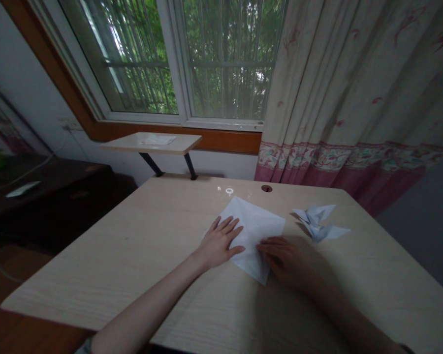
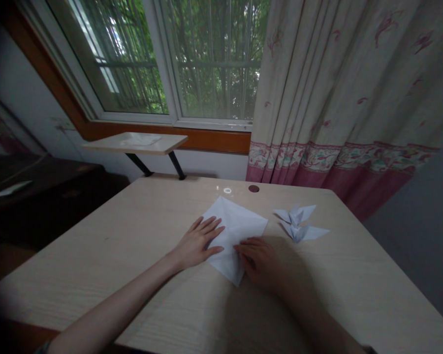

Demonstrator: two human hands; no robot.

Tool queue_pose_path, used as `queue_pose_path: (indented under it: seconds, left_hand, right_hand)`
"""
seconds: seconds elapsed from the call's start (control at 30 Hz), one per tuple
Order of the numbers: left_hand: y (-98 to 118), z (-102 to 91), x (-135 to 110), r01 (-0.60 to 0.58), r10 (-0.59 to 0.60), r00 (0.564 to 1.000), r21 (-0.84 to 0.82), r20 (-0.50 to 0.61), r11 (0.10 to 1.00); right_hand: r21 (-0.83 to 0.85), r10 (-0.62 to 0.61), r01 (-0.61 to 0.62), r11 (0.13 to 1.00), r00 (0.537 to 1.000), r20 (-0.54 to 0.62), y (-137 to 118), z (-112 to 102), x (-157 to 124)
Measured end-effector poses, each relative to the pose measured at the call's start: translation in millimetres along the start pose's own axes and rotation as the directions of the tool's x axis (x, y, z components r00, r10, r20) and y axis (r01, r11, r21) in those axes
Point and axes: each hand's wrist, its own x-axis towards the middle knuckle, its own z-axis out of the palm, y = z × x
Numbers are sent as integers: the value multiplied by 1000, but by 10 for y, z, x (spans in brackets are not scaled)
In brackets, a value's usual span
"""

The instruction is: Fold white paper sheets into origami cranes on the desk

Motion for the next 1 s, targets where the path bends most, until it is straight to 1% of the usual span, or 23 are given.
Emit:
queue_pose_path:
  seconds: [0.17, 0.3, 0.4, 0.47, 0.6, 0.7, 0.87, 1.0]
  left_hand:
    - [-35, 0, 16, 22, -14, 994, 70, -111, 997]
    - [-30, -10, 24, 73, -55, 980, 90, -190, 993]
    - [-15, -19, 25, 143, -123, 970, 85, -208, 986]
    - [-11, -24, 27, 176, -158, 965, 72, -209, 982]
    - [-21, -22, 40, 178, -167, 968, 44, -186, 983]
    - [-32, -4, 52, 169, -165, 973, 17, -163, 985]
    - [-61, 56, 56, 157, -158, 976, -22, -152, 987]
    - [-94, 94, 51, 142, -147, 976, -38, -160, 989]
  right_hand:
    - [63, -6, 8, 998, 1000, -25, 56, 46, -43]
    - [123, 36, -44, 991, 997, 64, 25, 12, -39]
    - [159, 92, -113, 981, 987, 133, -21, -18, -35]
    - [193, 104, -137, 972, 980, 169, -50, -32, -33]
    - [262, 79, -137, 955, 972, 220, -95, -57, -25]
    - [220, 63, -110, 969, 975, 213, -97, -55, -25]
    - [88, -12, -4, 996, 984, 180, -7, -38, -38]
    - [-10, -11, 14, 1000, 980, 200, 53, -130, -18]
